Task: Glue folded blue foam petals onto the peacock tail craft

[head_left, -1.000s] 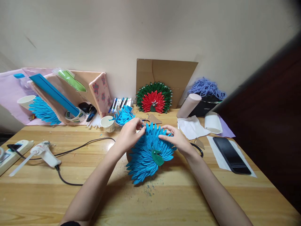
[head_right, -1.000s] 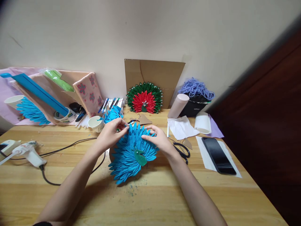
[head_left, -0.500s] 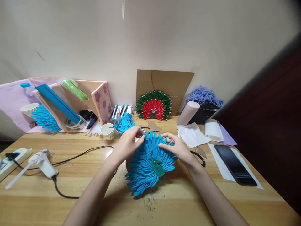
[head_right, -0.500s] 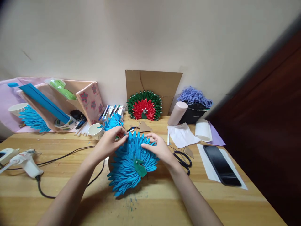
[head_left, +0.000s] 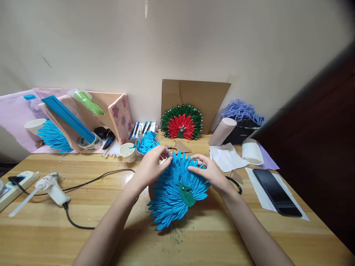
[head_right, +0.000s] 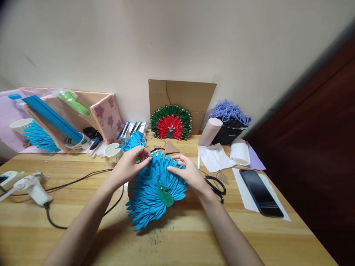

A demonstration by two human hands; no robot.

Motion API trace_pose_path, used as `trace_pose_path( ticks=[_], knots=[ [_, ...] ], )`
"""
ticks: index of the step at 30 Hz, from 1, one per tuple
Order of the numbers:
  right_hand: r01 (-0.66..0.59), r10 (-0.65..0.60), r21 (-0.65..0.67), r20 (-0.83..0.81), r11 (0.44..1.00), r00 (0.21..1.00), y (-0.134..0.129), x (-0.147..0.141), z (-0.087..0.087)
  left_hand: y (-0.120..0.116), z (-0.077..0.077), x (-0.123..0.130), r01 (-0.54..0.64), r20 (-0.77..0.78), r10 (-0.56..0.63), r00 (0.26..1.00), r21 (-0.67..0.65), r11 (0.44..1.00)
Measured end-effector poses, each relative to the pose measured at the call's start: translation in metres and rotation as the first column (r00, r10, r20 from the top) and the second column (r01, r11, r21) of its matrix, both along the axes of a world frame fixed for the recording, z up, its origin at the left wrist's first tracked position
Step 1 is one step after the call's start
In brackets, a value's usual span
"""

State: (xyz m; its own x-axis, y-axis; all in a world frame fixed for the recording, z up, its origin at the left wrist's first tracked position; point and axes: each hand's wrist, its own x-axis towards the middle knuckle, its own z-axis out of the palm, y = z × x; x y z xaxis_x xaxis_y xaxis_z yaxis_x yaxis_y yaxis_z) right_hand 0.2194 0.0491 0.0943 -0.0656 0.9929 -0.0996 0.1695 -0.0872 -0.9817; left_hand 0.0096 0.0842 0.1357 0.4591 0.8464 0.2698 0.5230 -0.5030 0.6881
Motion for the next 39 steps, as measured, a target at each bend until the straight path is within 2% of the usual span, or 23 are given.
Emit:
trace_pose_path(
  ticks=[3,9,14,24,33,39],
  knots=[
    [-0.002,0.002,-0.017,-0.033,1.0,0.999,0.0,0.001,-0.002,0.001,-0.001,-0.002,-0.016,0.037,0.016,0.999,-0.011,1.0],
    [-0.009,0.007,-0.018,-0.061,1.0,0.998,0.0,0.002,-0.003,0.0,-0.005,0.0,0.055,0.176,-0.022,0.984,-0.182,0.982],
    [-0.009,0.009,-0.005,-0.041,1.0,0.999,0.001,0.003,-0.004,-0.001,-0.01,0.004,0.047,0.187,-0.018,0.982,-0.151,0.987],
    [0.02,-0.02,-0.015,0.0,1.0,1.0,0.0,0.0,-0.002,0.002,-0.018,0.009,-0.003,0.274,0.059,0.96,-0.198,0.98],
    [0.014,-0.017,-0.038,-0.06,0.999,0.998,0.0,0.0,-0.001,0.009,-0.011,0.004,0.064,0.342,0.076,0.937,-0.379,0.923],
    [0.012,-0.014,-0.04,-0.058,0.999,0.998,0.0,0.0,0.0,0.007,-0.011,0.006,-0.006,0.322,0.118,0.939,-0.327,0.945]
  ],
)
